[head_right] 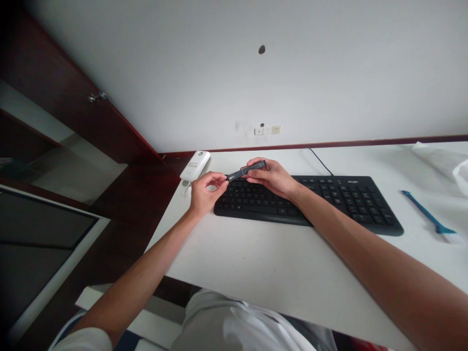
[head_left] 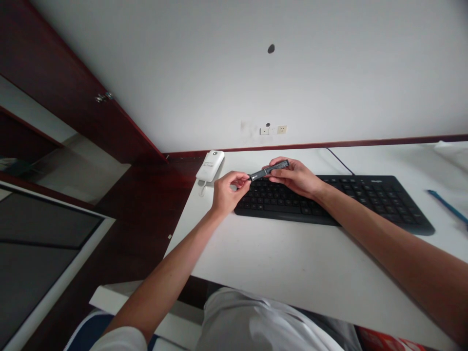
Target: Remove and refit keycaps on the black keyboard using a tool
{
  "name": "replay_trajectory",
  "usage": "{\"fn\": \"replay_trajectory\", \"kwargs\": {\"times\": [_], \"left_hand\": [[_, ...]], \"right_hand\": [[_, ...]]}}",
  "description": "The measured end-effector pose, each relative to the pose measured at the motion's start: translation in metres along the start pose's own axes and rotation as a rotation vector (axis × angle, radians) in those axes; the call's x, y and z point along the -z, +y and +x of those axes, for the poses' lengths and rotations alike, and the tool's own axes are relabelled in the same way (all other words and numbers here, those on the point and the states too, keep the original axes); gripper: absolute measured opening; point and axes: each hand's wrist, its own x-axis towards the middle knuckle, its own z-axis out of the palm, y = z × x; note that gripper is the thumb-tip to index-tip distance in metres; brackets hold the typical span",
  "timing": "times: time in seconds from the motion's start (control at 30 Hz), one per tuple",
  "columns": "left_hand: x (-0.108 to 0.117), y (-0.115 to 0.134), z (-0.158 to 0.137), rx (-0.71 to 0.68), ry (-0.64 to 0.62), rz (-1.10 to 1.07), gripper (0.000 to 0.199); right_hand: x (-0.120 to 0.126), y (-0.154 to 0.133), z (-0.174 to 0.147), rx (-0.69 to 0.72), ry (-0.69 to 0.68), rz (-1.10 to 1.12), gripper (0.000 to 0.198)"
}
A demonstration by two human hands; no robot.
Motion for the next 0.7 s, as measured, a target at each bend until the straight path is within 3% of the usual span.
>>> {"fn": "replay_trajectory", "kwargs": {"times": [0.4,0.7], "left_hand": [[-0.0028,-0.0055,-0.0023,0.029,-0.007,-0.074,0.013],[-0.0031,-0.0095,-0.0018,0.106,-0.031,-0.153,0.019]], "right_hand": [[0.0013,0.0014,0.0017,0.0,0.008,-0.012,0.039],[0.0019,0.0015,0.0001,0.078,-0.011,-0.221,0.039]]}}
